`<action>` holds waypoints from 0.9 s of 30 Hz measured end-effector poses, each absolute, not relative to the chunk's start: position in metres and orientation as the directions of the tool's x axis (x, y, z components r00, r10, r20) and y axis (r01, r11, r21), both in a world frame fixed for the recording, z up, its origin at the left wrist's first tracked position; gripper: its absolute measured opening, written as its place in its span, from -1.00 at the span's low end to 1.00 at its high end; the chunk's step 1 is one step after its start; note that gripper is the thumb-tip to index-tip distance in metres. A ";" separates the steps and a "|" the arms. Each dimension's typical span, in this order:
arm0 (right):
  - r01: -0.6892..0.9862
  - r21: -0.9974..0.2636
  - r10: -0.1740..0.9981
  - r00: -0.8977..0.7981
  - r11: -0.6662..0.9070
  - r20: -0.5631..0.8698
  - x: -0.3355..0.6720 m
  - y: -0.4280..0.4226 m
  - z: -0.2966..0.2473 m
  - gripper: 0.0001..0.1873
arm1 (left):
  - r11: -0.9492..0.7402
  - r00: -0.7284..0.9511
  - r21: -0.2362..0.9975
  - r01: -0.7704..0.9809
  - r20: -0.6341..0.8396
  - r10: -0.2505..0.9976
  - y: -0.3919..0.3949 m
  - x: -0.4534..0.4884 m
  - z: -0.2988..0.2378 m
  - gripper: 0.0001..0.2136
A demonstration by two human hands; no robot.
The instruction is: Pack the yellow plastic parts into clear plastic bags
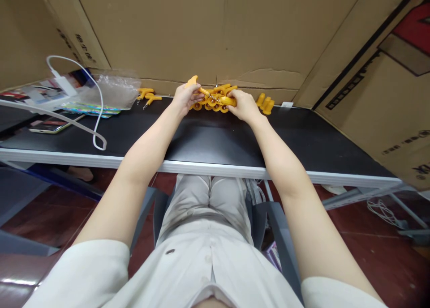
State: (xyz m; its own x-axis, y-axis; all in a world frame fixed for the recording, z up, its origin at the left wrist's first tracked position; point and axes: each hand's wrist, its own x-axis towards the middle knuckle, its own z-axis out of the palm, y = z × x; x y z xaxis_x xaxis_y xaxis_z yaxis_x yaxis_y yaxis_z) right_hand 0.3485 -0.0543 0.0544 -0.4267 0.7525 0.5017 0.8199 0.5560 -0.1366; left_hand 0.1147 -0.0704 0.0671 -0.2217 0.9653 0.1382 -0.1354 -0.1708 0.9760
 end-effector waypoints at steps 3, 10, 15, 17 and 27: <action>0.811 -0.157 0.754 -0.427 0.563 0.498 0.346 -0.058 0.056 -0.62 | -0.156 -0.244 0.969 -0.189 0.107 0.964 -0.074 0.117 0.069 -0.74; 0.776 -0.197 0.744 -0.449 0.600 0.495 0.344 -0.059 0.056 -0.63 | -0.153 -0.292 0.961 -0.232 0.081 0.953 -0.069 0.117 0.065 -0.74; 0.796 -0.191 0.763 -0.435 0.574 0.479 0.341 -0.062 0.056 -0.66 | -0.124 -0.243 0.959 -0.254 0.060 0.968 -0.074 0.122 0.065 -0.77; 0.808 -0.187 0.773 -0.424 0.558 0.472 0.340 -0.064 0.057 -0.66 | -0.098 -0.206 0.961 -0.259 0.044 0.978 -0.078 0.124 0.065 -0.80; 0.807 -0.175 0.758 -0.422 0.564 0.497 0.342 -0.063 0.057 -0.68 | -0.041 -0.097 0.966 -0.256 0.016 0.995 -0.079 0.126 0.062 -0.78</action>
State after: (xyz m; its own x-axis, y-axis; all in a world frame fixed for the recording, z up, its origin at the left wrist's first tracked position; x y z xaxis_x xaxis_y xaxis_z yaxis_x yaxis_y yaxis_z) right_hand 0.3415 -0.0630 0.0565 -0.4218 0.7585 0.4967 0.8073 0.5636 -0.1751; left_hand 0.1263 -0.0788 0.0625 -0.0970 0.9951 0.0164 -0.2562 -0.0409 0.9658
